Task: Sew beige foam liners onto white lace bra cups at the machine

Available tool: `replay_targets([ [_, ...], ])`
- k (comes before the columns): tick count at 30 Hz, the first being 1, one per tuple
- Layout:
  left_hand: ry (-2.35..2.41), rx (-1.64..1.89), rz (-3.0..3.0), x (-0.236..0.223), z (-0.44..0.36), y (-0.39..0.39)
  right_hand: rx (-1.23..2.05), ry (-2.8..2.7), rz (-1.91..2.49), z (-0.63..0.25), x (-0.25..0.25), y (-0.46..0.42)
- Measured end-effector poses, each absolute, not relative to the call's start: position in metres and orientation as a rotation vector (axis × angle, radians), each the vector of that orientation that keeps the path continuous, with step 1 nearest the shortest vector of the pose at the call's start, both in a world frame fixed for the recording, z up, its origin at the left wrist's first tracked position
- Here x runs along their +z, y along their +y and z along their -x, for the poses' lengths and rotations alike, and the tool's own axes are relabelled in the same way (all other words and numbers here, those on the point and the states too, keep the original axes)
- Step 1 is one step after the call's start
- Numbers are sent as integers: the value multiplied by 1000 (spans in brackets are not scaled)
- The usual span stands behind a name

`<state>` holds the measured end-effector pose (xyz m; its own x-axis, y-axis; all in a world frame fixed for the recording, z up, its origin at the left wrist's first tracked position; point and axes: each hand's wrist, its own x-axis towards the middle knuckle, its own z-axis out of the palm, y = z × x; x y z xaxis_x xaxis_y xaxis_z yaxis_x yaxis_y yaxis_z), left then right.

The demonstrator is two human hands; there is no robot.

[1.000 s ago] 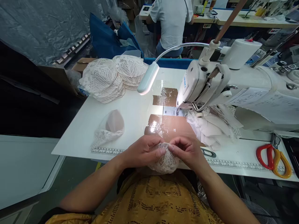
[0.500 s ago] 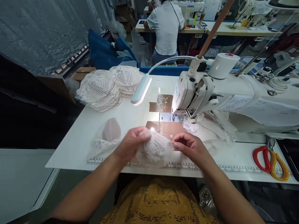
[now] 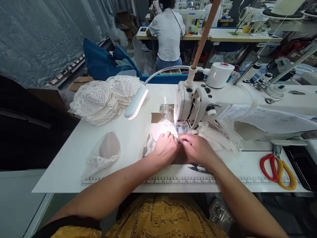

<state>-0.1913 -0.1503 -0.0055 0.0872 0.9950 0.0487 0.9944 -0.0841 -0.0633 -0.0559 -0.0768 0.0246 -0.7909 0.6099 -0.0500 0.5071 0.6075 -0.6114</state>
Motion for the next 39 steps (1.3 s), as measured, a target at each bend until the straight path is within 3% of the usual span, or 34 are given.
replay_targets([
  [5, -2211, -132, 2428, 22, 202, -169, 729, -2841, 863, 60, 7, -83],
  [11, -2150, -821, 2777, 25, 243, -166, 357, -3057, 895, 63, 4, -88],
  [19, -1974, -555, 2571, -20, 247, -157, 278, -3078, 995, 69, 9, -88],
  [27, -2028, -576, 2585, -18, 252, -138, 244, -3037, 1221, 79, 13, -84],
  [39, -1888, -591, 2577, -20, 261, -131, 210, -3027, 1175, 79, 11, -84],
])
